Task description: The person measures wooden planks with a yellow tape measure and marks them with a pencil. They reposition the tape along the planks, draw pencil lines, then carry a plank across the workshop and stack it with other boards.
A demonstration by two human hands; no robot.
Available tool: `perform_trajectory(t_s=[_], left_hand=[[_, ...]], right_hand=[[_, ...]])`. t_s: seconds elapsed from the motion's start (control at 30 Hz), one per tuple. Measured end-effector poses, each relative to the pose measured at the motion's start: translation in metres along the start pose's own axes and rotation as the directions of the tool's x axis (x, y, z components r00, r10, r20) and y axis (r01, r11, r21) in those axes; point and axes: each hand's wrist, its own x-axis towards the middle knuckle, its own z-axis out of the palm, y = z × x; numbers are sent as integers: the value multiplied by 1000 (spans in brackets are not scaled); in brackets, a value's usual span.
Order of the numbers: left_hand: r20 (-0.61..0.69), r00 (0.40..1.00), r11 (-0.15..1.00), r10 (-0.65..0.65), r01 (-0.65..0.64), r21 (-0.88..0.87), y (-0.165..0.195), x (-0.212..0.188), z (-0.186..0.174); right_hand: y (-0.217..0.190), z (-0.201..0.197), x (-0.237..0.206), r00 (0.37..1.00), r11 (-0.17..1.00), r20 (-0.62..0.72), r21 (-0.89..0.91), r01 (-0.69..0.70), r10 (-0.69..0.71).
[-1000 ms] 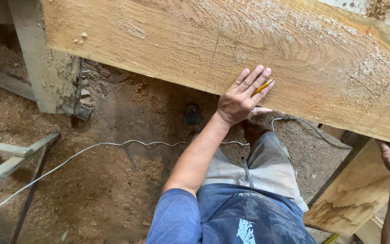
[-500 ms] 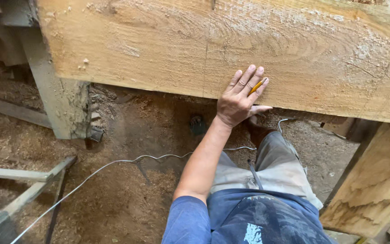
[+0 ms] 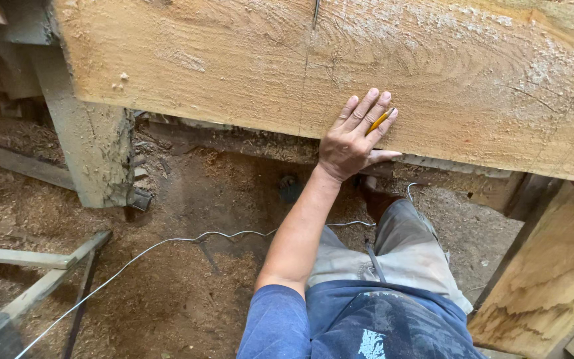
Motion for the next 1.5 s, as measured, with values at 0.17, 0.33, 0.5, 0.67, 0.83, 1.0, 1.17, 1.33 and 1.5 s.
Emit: perform_trajectory(t_s=[0.17, 0.33, 0.5, 0.67, 0.83, 1.0, 1.17, 1.33, 1.5], left_hand=[[-4, 1000, 1000, 8, -8, 9, -2, -2, -3], [-2, 1000, 1000, 5, -5, 9, -2, -3, -5], [-3, 1000, 1000, 11, -11, 3, -4, -3, -5], [-22, 1000, 1000, 8, -8, 11, -3, -5, -2], [-29, 1000, 1000, -12, 13, 25, 0, -6, 1], [-23, 1000, 999, 5, -4, 33, -1, -7, 9], [-23, 1000, 997, 15, -13, 75, -4, -8, 19], [-29, 999, 996, 29, -26, 91, -4, -11, 20], [-39, 999, 995, 13, -9, 101, -3, -12, 19]], right_hand=[[0, 4, -2, 1000, 1000, 5, 0, -2, 2], [2, 3, -3, 1000, 1000, 7, 18, 4, -4], [6, -9, 2, 1000, 1000, 7, 28, -4, 4], [13, -22, 5, 1000, 999, 7, 45, -6, 6], [21, -29, 6, 1000, 997, 15, 75, 0, -1], [27, -29, 4, 1000, 993, 21, 113, 19, -21], [27, -24, 4, 999, 989, 38, 146, 22, -28], [25, -20, 3, 999, 988, 48, 155, 12, -20], [21, -21, 1, 998, 983, 64, 182, 15, -27]])
